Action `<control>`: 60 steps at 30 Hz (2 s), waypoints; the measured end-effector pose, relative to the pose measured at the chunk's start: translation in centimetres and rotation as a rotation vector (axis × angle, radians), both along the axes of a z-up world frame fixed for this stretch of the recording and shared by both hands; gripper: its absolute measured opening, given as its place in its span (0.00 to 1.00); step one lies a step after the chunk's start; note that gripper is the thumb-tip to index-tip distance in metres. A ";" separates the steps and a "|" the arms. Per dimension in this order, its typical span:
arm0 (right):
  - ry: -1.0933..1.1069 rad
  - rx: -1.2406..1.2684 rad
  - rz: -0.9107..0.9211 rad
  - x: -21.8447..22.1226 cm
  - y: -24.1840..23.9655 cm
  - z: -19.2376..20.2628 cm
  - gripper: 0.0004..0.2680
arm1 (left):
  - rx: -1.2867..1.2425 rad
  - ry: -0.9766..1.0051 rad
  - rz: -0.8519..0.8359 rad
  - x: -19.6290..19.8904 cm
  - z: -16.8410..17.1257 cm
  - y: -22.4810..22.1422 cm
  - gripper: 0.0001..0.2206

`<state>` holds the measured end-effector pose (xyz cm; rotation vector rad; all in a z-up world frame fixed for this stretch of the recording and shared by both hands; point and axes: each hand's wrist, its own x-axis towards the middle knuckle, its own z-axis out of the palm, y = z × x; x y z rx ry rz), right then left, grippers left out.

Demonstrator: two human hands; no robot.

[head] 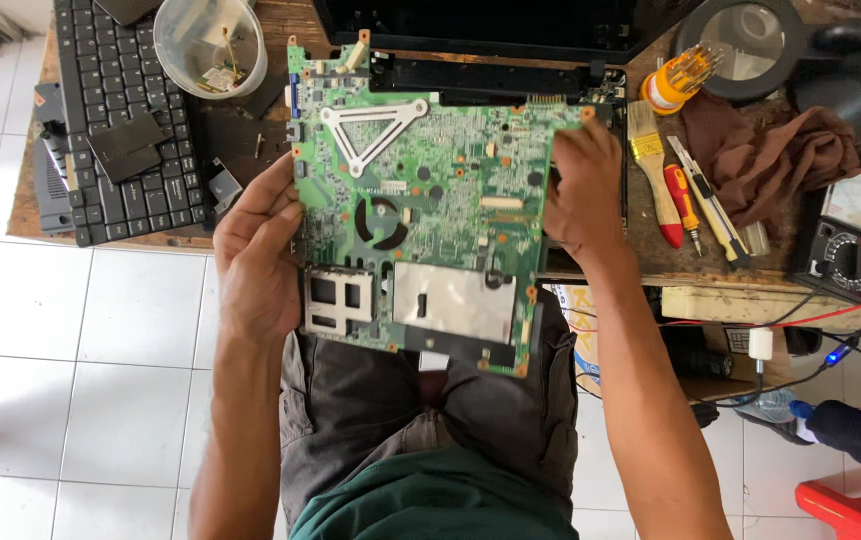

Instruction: The person cleans a laptop motherboard with a brush, then places it into the laptop chassis and secures it with screws.

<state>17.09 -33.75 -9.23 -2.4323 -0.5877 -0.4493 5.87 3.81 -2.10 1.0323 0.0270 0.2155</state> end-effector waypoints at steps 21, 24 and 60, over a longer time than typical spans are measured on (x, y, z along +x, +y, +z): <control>0.699 0.459 0.039 -5.6 2.1 10.1 0.12 | 0.354 -0.027 0.093 6.4 -4.5 -0.3 0.23; 0.638 0.474 0.000 -5.9 1.1 10.2 0.11 | 0.359 -0.022 0.113 6.6 -4.5 -0.3 0.23; 0.212 0.497 -0.085 -3.9 5.0 1.1 0.12 | 1.037 -0.070 0.157 6.3 -7.5 -0.3 0.25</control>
